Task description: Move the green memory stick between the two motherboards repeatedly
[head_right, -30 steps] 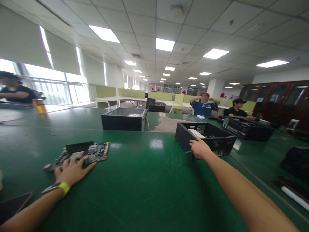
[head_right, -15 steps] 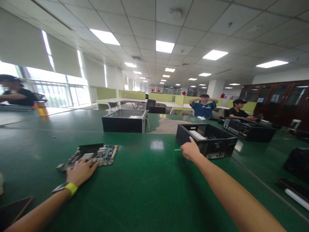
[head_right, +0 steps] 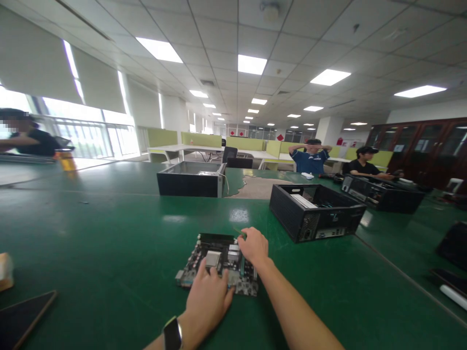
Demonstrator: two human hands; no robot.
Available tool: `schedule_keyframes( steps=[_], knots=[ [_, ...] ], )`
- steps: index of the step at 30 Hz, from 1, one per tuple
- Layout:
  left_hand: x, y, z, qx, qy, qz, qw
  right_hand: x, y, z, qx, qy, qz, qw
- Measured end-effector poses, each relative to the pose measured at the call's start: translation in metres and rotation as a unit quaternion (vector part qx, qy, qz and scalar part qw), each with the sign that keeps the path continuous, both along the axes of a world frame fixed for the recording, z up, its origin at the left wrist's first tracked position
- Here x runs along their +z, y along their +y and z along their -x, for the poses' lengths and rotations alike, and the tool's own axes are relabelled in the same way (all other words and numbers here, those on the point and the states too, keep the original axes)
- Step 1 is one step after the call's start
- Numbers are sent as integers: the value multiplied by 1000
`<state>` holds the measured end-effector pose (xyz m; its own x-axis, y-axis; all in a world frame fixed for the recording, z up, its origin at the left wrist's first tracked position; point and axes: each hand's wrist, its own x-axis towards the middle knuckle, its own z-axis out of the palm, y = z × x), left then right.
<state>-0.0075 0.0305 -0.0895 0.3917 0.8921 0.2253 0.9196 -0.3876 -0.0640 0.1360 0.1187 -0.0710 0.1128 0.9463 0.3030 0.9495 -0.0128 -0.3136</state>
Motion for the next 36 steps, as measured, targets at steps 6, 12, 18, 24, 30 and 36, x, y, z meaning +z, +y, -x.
schedule_keyframes(
  steps=[6, 12, 18, 24, 30, 36],
  knots=[
    [-11, -38, -46, -65, 4, 66, 996, -28, -21, -11, -45, 8, -25, 999],
    [25, -19, -22, -91, -122, 129, 980, -39, -27, -21, -55, 48, 3, 997],
    [21, 69, 20, -59, -220, 35, 973, -36, -26, -25, -89, 77, 35, 992],
    [-14, 120, 31, -89, -297, 102, 945, -38, -24, -28, -82, 92, 35, 992],
    [-20, 122, 33, -95, -327, 98, 935, -39, -22, -29, -74, 107, 38, 991],
    [-17, 120, 32, -93, -337, 112, 930, -40, -22, -29, -81, 98, 40, 991]
  ],
)
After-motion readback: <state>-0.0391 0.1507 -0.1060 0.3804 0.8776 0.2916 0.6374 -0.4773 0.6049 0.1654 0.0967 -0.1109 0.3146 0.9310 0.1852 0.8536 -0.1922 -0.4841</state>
